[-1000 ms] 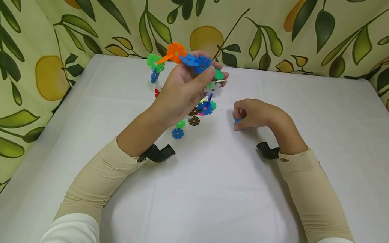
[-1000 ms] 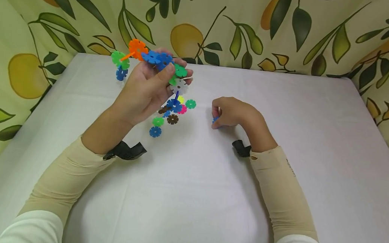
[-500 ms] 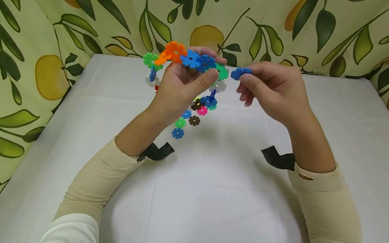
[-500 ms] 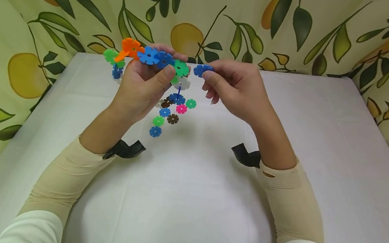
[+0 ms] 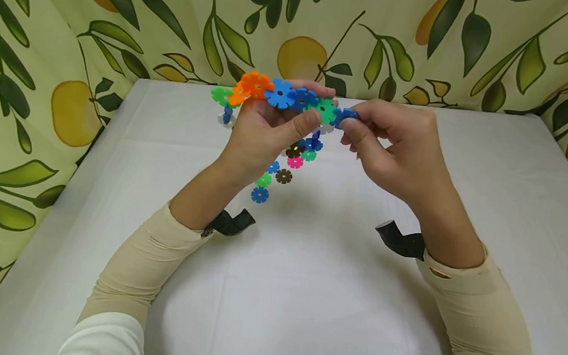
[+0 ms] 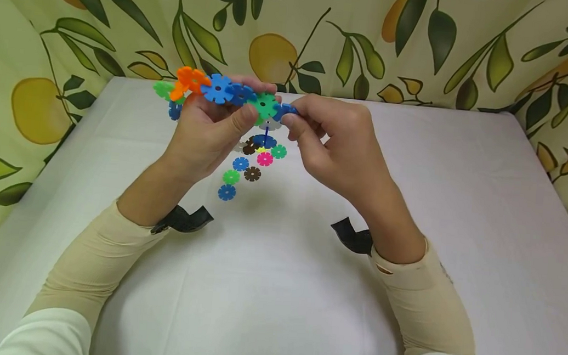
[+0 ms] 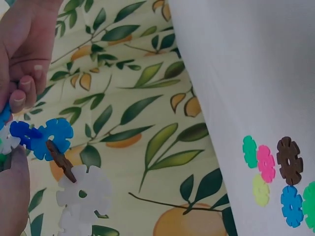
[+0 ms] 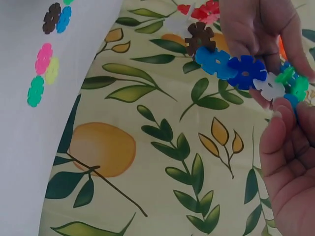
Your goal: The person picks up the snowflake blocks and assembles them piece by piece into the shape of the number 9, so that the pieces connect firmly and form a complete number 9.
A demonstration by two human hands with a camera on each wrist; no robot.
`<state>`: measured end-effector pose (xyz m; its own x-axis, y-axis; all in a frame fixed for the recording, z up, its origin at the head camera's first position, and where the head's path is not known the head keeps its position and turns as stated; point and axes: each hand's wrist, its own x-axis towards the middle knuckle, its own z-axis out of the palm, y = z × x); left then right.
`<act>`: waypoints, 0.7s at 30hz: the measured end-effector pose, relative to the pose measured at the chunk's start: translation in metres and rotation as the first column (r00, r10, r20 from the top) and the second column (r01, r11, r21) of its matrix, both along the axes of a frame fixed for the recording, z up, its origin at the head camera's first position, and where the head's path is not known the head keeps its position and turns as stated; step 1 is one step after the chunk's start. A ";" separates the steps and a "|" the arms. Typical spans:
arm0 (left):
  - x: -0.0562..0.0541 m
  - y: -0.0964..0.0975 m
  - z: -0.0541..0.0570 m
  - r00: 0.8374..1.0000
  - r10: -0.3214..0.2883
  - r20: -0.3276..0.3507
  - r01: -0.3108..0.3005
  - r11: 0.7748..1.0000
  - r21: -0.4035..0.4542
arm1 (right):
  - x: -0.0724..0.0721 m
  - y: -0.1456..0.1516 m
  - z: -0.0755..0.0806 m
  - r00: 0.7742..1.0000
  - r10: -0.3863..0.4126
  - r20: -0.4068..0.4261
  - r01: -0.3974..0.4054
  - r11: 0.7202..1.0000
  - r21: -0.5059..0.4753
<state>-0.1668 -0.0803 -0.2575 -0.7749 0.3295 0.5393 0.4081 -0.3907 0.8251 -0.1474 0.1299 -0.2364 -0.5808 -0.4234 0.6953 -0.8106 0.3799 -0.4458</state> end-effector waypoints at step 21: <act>0.003 0.003 0.000 0.990 -0.023 0.142 0.025 1.000 -0.012 | -0.003 -0.007 -0.007 0.994 0.037 0.100 -0.025 0.993 -0.118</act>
<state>-0.1641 -0.0773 -0.2580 -0.8349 0.3555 0.4202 0.2774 -0.3877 0.8791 -0.1501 0.1226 -0.2430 -0.6391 -0.3617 0.6787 -0.7691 0.2963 -0.5663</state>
